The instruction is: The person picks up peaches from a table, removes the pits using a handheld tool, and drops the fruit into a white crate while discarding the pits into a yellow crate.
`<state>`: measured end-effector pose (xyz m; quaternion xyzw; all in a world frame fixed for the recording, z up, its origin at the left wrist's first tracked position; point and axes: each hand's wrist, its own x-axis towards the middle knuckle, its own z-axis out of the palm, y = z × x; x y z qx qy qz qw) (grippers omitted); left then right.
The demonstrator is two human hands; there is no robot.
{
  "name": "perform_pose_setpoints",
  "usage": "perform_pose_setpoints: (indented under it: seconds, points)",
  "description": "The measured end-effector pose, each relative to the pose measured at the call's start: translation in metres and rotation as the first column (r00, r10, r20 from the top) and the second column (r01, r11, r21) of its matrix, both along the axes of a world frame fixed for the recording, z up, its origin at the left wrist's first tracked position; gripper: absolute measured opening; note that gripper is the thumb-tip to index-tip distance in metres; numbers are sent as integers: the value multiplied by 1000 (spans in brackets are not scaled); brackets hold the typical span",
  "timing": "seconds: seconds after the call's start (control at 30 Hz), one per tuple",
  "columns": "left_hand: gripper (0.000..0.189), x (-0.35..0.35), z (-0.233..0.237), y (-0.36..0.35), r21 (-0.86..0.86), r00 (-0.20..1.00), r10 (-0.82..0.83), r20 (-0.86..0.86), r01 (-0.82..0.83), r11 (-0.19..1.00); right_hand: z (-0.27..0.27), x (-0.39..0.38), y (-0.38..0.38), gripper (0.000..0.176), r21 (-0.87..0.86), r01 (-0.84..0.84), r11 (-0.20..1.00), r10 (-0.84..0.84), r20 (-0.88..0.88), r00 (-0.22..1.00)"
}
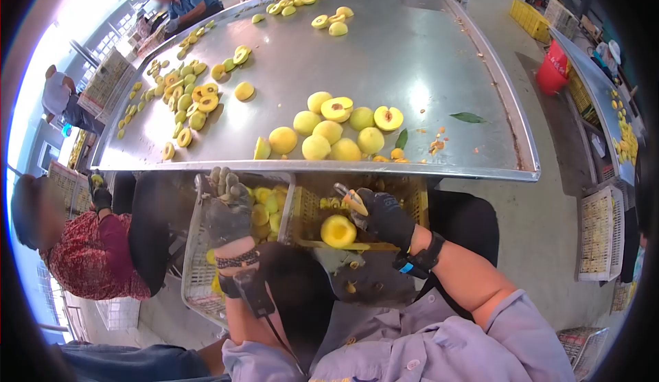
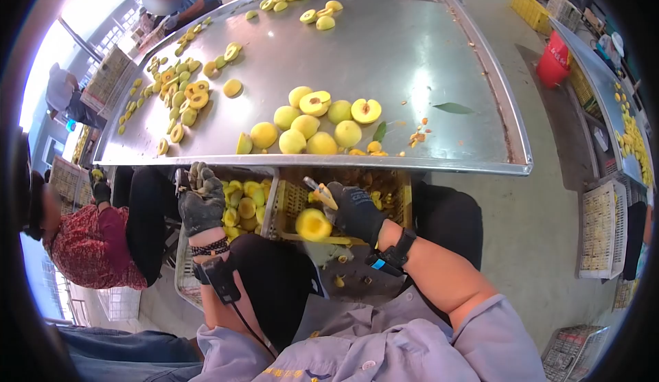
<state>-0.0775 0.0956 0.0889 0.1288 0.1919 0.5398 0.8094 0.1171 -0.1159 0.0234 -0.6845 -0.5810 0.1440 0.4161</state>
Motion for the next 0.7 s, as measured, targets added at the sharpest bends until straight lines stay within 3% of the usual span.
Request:
perform_pose_setpoints:
  seconds: [0.03,0.07,0.1,0.13,0.23,0.37,0.4,0.5,0.57,0.7]
  points:
    - [31,-2,-7,4,33,975,-213,-67,216,976,-8,-6,1,24,-42,-72,996,54,-333,941]
    - [31,-1,-20,8,51,899,-417,-132,426,903,-3,-15,6,23,-61,-148,987,78,-625,777]
    - [31,3,-29,12,59,776,-600,-192,620,783,5,-21,11,22,-55,-218,974,71,-844,531]
    - [31,21,-21,-12,-50,781,-564,-269,574,817,20,-25,13,17,1,-172,985,90,-857,507]
    - [31,41,-1,-32,159,772,-388,-504,524,837,26,-9,15,15,169,-198,966,238,-881,409]
    - [38,59,-17,-64,341,507,-241,-828,796,501,56,14,5,10,153,-186,971,209,-919,335]
    - [43,69,-13,-76,473,514,-66,-855,826,308,57,17,6,9,158,-187,969,215,-916,338]
    - [47,77,-48,-75,291,436,-500,-748,893,344,63,23,0,8,126,-138,982,166,-930,328]
    - [50,79,-44,-73,295,406,-559,-723,913,282,61,26,1,9,153,-85,985,171,-938,300]
    - [51,80,-15,-96,299,350,-632,-691,935,190,66,28,1,11,272,-60,961,277,-955,110]
